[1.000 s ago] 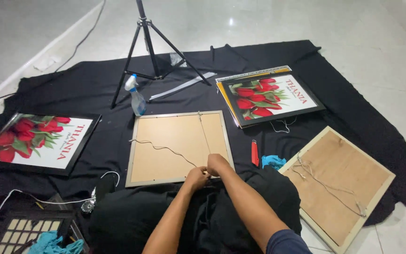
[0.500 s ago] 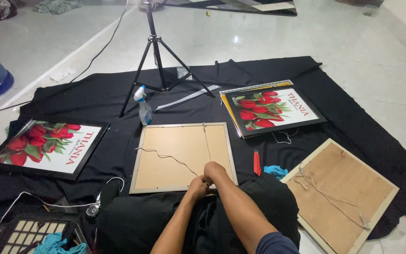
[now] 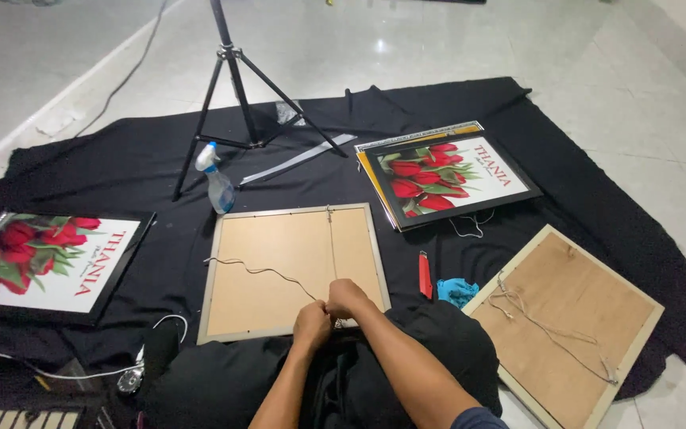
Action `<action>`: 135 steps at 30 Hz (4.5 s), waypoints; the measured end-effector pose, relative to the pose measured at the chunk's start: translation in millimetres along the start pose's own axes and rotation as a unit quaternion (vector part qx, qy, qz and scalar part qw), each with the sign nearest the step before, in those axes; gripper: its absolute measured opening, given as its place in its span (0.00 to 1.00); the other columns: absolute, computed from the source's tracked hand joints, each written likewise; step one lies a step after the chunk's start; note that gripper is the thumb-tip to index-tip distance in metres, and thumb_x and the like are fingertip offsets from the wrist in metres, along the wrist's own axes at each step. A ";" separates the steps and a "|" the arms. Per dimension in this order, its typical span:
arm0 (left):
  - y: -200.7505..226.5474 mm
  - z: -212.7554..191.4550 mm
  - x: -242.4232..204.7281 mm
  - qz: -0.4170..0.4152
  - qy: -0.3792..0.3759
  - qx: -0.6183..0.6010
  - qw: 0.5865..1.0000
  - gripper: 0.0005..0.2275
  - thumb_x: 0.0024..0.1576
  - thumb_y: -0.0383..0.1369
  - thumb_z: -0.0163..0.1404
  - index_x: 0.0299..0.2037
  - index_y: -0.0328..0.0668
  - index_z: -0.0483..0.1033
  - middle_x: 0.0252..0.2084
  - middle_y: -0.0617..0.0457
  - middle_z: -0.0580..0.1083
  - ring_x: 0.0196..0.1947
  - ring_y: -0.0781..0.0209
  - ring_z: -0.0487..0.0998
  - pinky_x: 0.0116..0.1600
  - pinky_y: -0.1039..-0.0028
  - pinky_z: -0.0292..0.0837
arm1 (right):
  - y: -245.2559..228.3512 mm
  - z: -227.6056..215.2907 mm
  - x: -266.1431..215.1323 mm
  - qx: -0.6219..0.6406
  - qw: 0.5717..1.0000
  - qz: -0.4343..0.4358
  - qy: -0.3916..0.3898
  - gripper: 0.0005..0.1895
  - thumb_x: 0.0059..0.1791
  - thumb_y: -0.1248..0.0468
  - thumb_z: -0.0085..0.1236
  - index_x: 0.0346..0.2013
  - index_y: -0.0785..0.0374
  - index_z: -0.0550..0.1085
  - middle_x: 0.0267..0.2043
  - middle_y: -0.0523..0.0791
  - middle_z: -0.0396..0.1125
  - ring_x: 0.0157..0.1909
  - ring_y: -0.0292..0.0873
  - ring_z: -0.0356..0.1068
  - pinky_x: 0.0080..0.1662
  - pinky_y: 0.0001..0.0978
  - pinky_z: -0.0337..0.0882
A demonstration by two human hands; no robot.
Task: Disassembling a picture frame by removing the hanging wire and backboard, followed by cleaning the glass surface with a cloth.
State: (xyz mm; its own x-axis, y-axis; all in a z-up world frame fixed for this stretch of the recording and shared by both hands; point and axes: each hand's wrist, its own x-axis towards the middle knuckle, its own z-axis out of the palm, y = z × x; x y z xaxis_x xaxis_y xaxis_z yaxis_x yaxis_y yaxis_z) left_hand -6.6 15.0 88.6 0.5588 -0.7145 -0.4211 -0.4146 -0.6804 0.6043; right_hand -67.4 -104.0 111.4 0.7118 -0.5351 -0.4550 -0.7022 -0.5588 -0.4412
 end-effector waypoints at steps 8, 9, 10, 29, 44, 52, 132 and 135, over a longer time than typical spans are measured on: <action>-24.7 14.0 50.5 -0.074 -0.043 -0.043 0.995 0.14 0.55 0.41 0.53 0.46 0.48 0.83 0.43 0.48 0.81 0.52 0.47 0.81 0.51 0.60 0.77 | 24.5 8.7 35.0 0.043 0.999 0.004 -0.006 0.16 0.43 0.60 0.56 0.39 0.68 0.80 0.41 0.62 0.74 0.53 0.66 0.73 0.52 0.55 0.74; -31.9 17.8 55.9 -0.088 -0.046 -0.086 0.991 0.15 0.52 0.40 0.54 0.45 0.43 0.84 0.39 0.47 0.82 0.47 0.47 0.83 0.49 0.61 0.77 | 25.1 9.5 36.3 0.042 0.999 0.007 -0.020 0.19 0.44 0.59 0.54 0.43 0.70 0.79 0.45 0.63 0.74 0.56 0.66 0.72 0.55 0.56 0.73; -35.8 28.2 59.5 -0.101 -0.052 -0.092 0.989 0.15 0.52 0.40 0.54 0.45 0.43 0.84 0.39 0.47 0.82 0.47 0.47 0.83 0.49 0.61 0.77 | 28.6 9.2 35.2 0.040 0.999 0.008 -0.034 0.19 0.44 0.59 0.54 0.43 0.70 0.79 0.45 0.63 0.74 0.56 0.66 0.72 0.55 0.56 0.73; -19.2 -148.9 23.5 0.135 0.253 -0.607 0.741 0.13 0.55 0.26 0.43 0.50 0.45 0.58 0.40 0.49 0.64 0.35 0.61 0.70 0.35 0.78 0.67 | 46.3 -9.6 51.9 0.080 0.994 0.073 -0.023 0.11 0.43 0.62 0.52 0.31 0.66 0.78 0.34 0.58 0.74 0.48 0.63 0.75 0.50 0.49 0.73; -8.8 -3.7 63.2 -0.027 -0.153 -0.015 0.988 0.15 0.53 0.50 0.53 0.42 0.55 0.85 0.41 0.51 0.82 0.51 0.43 0.81 0.51 0.57 0.77 | 49.1 -7.6 58.2 0.256 0.955 0.148 -0.039 0.10 0.42 0.61 0.59 0.31 0.66 0.77 0.20 0.50 0.71 0.26 0.43 0.72 0.32 0.31 0.72; -14.0 7.9 67.5 -0.058 -0.111 -0.042 0.991 0.14 0.51 0.54 0.53 0.35 0.59 0.83 0.35 0.54 0.81 0.46 0.45 0.83 0.45 0.60 0.78 | 37.2 -17.8 47.7 0.337 0.928 0.148 -0.052 0.13 0.39 0.67 0.65 0.34 0.73 0.76 0.22 0.52 0.69 0.27 0.41 0.70 0.31 0.28 0.71; -30.2 10.5 80.3 -0.045 -0.120 -0.132 0.983 0.10 0.49 0.41 0.56 0.32 0.46 0.85 0.28 0.52 0.81 0.39 0.55 0.82 0.43 0.70 0.75 | 64.8 1.9 61.0 0.288 0.950 0.120 -0.029 0.11 0.34 0.73 0.57 0.29 0.66 0.80 0.15 0.54 0.68 0.17 0.46 0.70 0.22 0.26 0.67; -18.5 1.7 68.6 -0.047 -0.129 -0.131 0.982 0.11 0.47 0.43 0.59 0.33 0.47 0.85 0.31 0.52 0.81 0.40 0.55 0.82 0.44 0.69 0.75 | 67.9 9.8 68.2 0.293 0.948 0.124 -0.028 0.11 0.35 0.72 0.56 0.29 0.65 0.80 0.16 0.53 0.69 0.18 0.45 0.71 0.23 0.24 0.67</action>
State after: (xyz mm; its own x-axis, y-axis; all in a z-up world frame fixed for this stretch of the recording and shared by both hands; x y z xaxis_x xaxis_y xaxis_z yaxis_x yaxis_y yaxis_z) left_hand 38.1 -21.8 47.4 0.3721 -0.6907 -0.6200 -0.1518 -0.7043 0.6935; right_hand -66.7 -172.2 42.8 0.5339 -0.5598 -0.6338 -0.7487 0.0353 -0.6619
